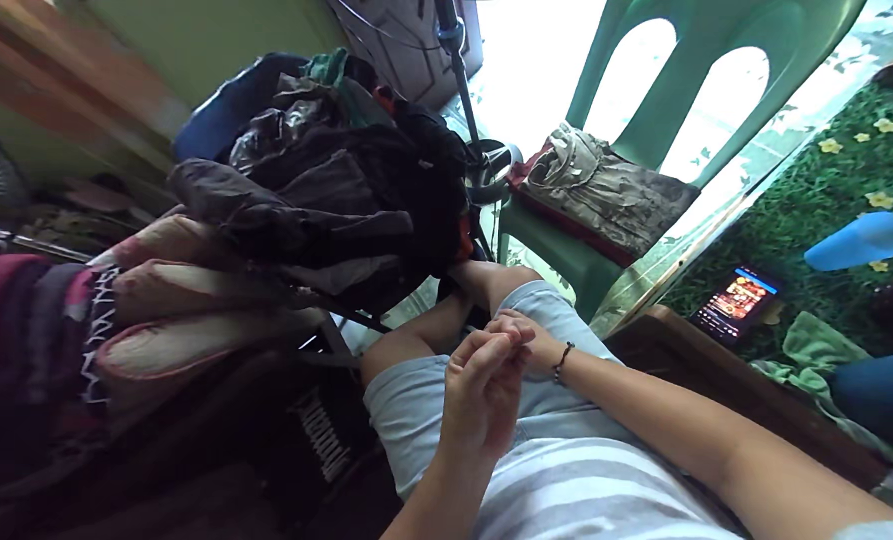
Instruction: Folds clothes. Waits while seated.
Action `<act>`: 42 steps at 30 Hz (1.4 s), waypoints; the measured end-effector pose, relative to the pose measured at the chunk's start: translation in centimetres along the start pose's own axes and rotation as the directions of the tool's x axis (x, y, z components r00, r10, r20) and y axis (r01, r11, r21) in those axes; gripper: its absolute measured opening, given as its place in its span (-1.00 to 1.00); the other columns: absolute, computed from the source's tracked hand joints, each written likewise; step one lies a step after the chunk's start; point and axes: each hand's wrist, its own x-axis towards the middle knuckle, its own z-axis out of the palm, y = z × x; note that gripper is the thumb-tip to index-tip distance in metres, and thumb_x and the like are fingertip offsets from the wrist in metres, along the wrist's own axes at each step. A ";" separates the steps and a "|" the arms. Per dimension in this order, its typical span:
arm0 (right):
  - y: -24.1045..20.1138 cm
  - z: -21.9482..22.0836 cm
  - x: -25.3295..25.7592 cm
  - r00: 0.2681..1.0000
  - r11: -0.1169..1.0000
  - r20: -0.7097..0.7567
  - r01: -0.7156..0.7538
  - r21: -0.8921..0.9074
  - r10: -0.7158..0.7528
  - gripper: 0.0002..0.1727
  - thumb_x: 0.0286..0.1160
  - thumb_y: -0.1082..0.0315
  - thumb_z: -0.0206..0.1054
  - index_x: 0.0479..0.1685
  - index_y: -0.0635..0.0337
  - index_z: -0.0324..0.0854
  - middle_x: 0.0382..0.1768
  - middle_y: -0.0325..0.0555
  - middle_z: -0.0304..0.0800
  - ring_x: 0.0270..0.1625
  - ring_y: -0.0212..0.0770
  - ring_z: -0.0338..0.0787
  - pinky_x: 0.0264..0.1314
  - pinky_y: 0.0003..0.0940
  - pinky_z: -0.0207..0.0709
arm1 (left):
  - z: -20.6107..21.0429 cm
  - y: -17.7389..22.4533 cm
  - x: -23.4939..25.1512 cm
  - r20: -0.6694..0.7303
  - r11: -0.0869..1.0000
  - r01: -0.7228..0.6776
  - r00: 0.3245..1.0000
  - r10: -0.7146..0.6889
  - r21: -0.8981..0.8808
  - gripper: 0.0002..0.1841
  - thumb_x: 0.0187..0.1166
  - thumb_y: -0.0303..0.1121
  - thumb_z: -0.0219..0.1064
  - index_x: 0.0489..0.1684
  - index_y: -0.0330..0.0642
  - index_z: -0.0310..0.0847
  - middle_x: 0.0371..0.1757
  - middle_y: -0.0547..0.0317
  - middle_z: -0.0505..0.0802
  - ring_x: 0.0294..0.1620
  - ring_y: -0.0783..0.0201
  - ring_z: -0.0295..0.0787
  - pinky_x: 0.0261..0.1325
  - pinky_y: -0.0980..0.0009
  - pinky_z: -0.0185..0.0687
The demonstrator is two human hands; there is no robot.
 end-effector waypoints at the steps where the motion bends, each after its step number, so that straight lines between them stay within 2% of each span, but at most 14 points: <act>1: -0.1 -0.1 0.0 1.000 1.000 0.010 -0.009 0.004 0.009 -0.61 0.77 0.33 0.03 0.34 0.26 0.67 0.34 0.27 0.71 0.48 0.25 0.61 0.65 0.23 0.21 | 0.0 0.0 0.0 -0.007 1.000 -0.006 1.000 0.006 0.005 -0.90 0.47 -0.46 0.43 -0.42 -0.26 0.79 -0.16 -0.08 0.89 -0.04 0.18 0.87 0.17 0.34 0.76; 6: 0.3 0.4 0.2 1.000 1.000 -0.020 -0.006 -0.007 0.006 -0.62 0.77 0.33 0.03 0.27 0.23 0.71 0.32 0.20 0.74 0.45 0.20 0.65 0.64 0.18 0.24 | -0.4 -0.2 0.3 -0.023 0.999 -0.034 0.999 0.035 0.025 -0.89 0.46 -0.47 0.43 -0.46 -0.25 0.75 -0.22 -0.07 0.88 -0.11 0.19 0.87 0.14 0.33 0.76; 12: 0.7 0.8 0.8 1.000 1.000 -0.007 -0.009 -0.012 0.009 -0.62 0.69 0.36 0.12 0.33 0.23 0.69 0.32 0.23 0.72 0.44 0.22 0.64 0.67 0.19 0.18 | -0.7 -0.2 0.6 -0.040 0.998 -0.058 0.997 0.059 0.039 -0.87 0.49 -0.48 0.39 -0.47 -0.25 0.72 -0.27 -0.06 0.87 -0.14 0.19 0.87 0.13 0.30 0.77; 15: 0.8 1.0 0.8 1.000 0.999 -0.018 -0.012 -0.052 0.011 -0.64 0.71 0.32 0.10 0.27 0.19 0.72 0.31 0.15 0.75 0.44 0.15 0.66 0.67 0.14 0.22 | -0.8 -0.1 0.7 -0.022 0.996 -0.070 0.997 0.071 0.047 -0.89 0.50 -0.47 0.40 -0.42 -0.26 0.75 -0.24 -0.10 0.89 -0.11 0.16 0.90 0.17 0.28 0.77; 18: 0.7 0.7 0.6 1.000 0.997 0.002 -0.013 -0.073 0.014 -0.66 0.72 0.31 0.11 0.22 0.20 0.74 0.28 0.15 0.76 0.43 0.15 0.66 0.65 0.17 0.24 | -0.7 0.0 0.6 -0.013 0.994 -0.083 0.996 0.084 0.065 -0.90 0.53 -0.48 0.39 -0.34 -0.30 0.78 -0.18 -0.19 0.91 -0.06 0.09 0.92 0.19 0.25 0.79; 21: 1.1 1.2 0.5 0.998 0.997 -0.060 0.013 -0.070 -0.017 -0.68 0.66 0.33 0.16 0.20 0.19 0.75 0.22 0.18 0.79 0.38 0.17 0.70 0.63 0.18 0.28 | -0.7 0.0 0.6 0.018 0.991 -0.090 0.996 0.089 0.095 -0.89 0.56 -0.48 0.37 -0.28 -0.32 0.80 -0.13 -0.24 0.92 -0.01 0.06 0.93 0.23 0.22 0.79; 25: 0.4 0.5 -0.1 0.999 1.000 -0.048 -0.022 -0.020 0.021 -0.65 0.68 0.35 0.14 0.28 0.24 0.71 0.31 0.18 0.75 0.46 0.18 0.64 0.68 0.17 0.20 | -0.5 -0.1 0.5 0.013 0.988 -0.084 0.996 0.083 0.130 -0.87 0.59 -0.50 0.33 -0.23 -0.36 0.80 -0.08 -0.27 0.91 0.01 0.02 0.93 0.23 0.21 0.80; 28: 0.8 1.0 0.1 0.998 1.000 -0.066 -0.009 -0.023 0.007 -0.67 0.71 0.33 0.12 0.23 0.21 0.73 0.29 0.13 0.78 0.44 0.14 0.67 0.65 0.15 0.25 | -0.6 -0.2 0.4 0.009 0.984 -0.080 0.997 0.079 0.162 -0.84 0.61 -0.47 0.33 -0.18 -0.38 0.81 -0.08 -0.28 0.92 0.02 0.01 0.93 0.24 0.19 0.80; 31: 1.0 1.5 0.6 0.998 1.000 -0.054 0.008 -0.020 -0.009 -0.66 0.67 0.37 0.15 0.26 0.17 0.73 0.30 0.10 0.77 0.45 0.11 0.66 0.72 0.13 0.19 | -1.2 -0.4 0.4 0.066 0.963 -0.111 0.993 0.098 0.246 -0.80 0.62 -0.35 0.36 -0.10 -0.30 0.81 -0.06 -0.17 0.92 0.03 0.07 0.92 0.25 0.20 0.80; 33: -0.2 -0.1 0.1 0.999 0.999 0.021 -0.033 -0.007 0.033 -0.65 0.68 0.45 0.14 0.32 0.18 0.70 0.40 0.09 0.71 0.57 0.10 0.55 0.79 0.10 0.04 | -1.7 -0.3 0.6 0.133 0.940 -0.156 0.984 0.121 0.304 -0.79 0.56 -0.21 0.46 -0.09 -0.15 0.81 -0.07 -0.02 0.93 0.01 0.15 0.91 0.21 0.24 0.82; 34: 0.0 0.1 0.2 1.000 1.000 0.010 -0.024 -0.016 0.024 -0.65 0.65 0.47 0.16 0.30 0.18 0.71 0.38 0.10 0.72 0.57 0.11 0.55 0.80 0.11 0.03 | -2.0 -0.2 0.7 0.165 0.925 -0.184 0.977 0.135 0.333 -0.79 0.51 -0.17 0.50 -0.10 -0.06 0.81 -0.09 0.07 0.93 -0.01 0.20 0.90 0.18 0.28 0.82; 37: 0.8 0.9 0.2 0.999 0.999 -0.052 0.005 -0.037 -0.007 -0.70 0.57 0.49 0.23 0.18 0.24 0.76 0.25 0.11 0.79 0.49 0.13 0.61 0.80 0.15 0.03 | -2.6 -0.1 1.1 0.190 0.894 -0.225 0.968 0.162 0.387 -0.83 0.38 -0.21 0.61 -0.20 0.09 0.76 -0.19 0.24 0.90 -0.09 0.31 0.88 0.10 0.35 0.83; 42: 1.3 1.4 0.4 0.993 0.995 -0.093 0.059 -0.086 -0.067 -0.77 0.51 0.46 0.30 0.04 0.23 0.80 0.15 0.10 0.84 0.41 0.14 0.68 0.74 0.17 0.11 | -3.0 -0.3 1.1 0.099 0.864 -0.216 0.976 0.191 0.454 -0.73 0.22 -0.31 0.71 -0.32 0.07 0.66 -0.31 0.25 0.87 -0.26 0.34 0.88 -0.07 0.41 0.87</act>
